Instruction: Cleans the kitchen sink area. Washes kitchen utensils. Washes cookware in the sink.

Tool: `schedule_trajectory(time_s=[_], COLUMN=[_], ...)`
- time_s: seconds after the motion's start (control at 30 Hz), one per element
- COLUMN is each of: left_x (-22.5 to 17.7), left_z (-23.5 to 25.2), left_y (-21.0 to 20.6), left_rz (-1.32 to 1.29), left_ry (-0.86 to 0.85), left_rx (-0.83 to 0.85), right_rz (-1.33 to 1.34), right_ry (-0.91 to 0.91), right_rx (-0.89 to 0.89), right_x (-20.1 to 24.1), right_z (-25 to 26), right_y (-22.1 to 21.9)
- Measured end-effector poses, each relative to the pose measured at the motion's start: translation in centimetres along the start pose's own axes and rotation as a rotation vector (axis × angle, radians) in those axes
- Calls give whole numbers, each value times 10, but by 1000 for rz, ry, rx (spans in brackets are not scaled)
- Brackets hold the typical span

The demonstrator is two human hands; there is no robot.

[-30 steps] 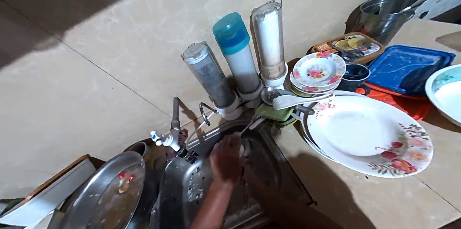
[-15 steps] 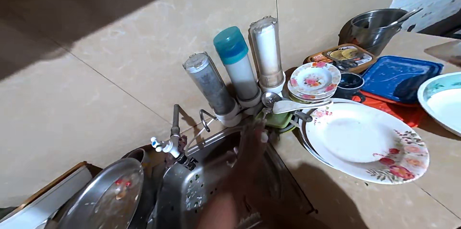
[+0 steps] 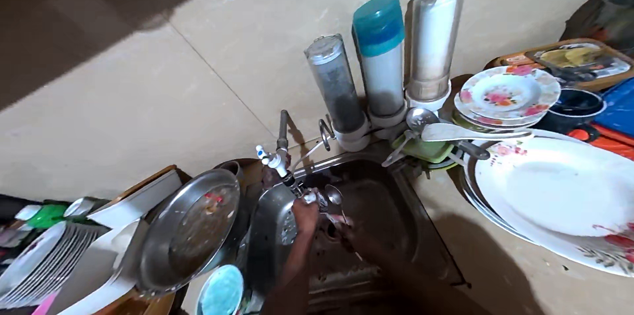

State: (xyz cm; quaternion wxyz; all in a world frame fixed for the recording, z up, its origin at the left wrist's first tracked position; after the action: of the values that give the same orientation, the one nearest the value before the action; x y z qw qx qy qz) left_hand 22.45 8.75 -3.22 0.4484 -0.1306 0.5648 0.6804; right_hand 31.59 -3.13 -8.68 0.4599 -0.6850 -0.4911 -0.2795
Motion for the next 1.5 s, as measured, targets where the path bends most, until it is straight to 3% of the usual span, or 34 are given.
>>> schedule_trajectory(time_s=[0.1, 0.2, 0.27, 0.33, 0.4, 0.43, 0.5, 0.53, 0.6, 0.67, 0.77, 0.83, 0.93, 1.0, 1.13, 1.2, 1.27, 1.33, 1.5], left_x=[0, 9, 3, 2, 12, 12, 10, 9, 1, -2, -18, -29, -45, -49, -45, -37, -34, -47, -58], left_z=[-4, -22, -21, -14, -12, -15, -28, -36, -41, -45, -47, -51, -54, -53, -61, -66, -76, -91, -105], left_y=[18, 10, 15, 23, 30, 31, 24, 17, -2, -16, -24, -34, -41, -42, -43, -45, -50, -56, -53], left_rz=[352, 461, 585, 547, 413, 363, 244, 176, 129, 182, 91, -172, -640, -864, -1124, -945, -612, -455, -96], left_ry=[-182, -474, -316, -153, -160, -216, -494, -631, -741, -703, -461, -201, 248, 398, 468, 403, 229, 73, 5], left_rx=[183, 459, 613, 507, 197, 63, -89, -70, 38, 47, 81, 43, -115, -218, -379, -374, -273, -80, 164], right_rz=[-127, -223, -345, -422, -433, -425, -433, -442, -393, -297, -135, -97, -329, -373, -242, 93, 383, 476, 479], right_ry=[-66, -95, -80, -52, -53, -67, -113, -117, -31, -5, -115, -187, -220, -154, -196, -99, 12, 113, 211], right_rx=[23, 3, -7, -5, 7, 15, 48, 68, 81, 84, 19, -67, -173, -229, -355, -433, -350, -233, -229], right_x=[-1, -4, -1, -1, -2, -3, -6, -8, -13, -20, -23, -24, -6, -3, 0, 1, 4, 3, -10], right_z=[1, 0, -6, -9, -7, -6, -4, -4, 0, 3, -2, -3, -16, -18, -6, 2, 2, -5, 2], right_y=[3, 2, 0, -2, -3, -1, 2, 3, 4, 0, -11, -13, -10, -11, -4, 4, 7, 6, 12])
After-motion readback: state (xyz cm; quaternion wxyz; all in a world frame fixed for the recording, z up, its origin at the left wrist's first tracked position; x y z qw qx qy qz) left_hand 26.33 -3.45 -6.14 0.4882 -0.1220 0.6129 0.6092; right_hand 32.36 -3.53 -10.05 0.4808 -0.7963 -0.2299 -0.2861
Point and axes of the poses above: each hand's wrist, its own z-axis towards the middle knuckle, its own y-axis out of the back of the hand, x = y × z, the point moved 1 cm from there along z, towards the middle knuckle, and after that the axes turned 15 degrees about -y, right-handed, at the moved point
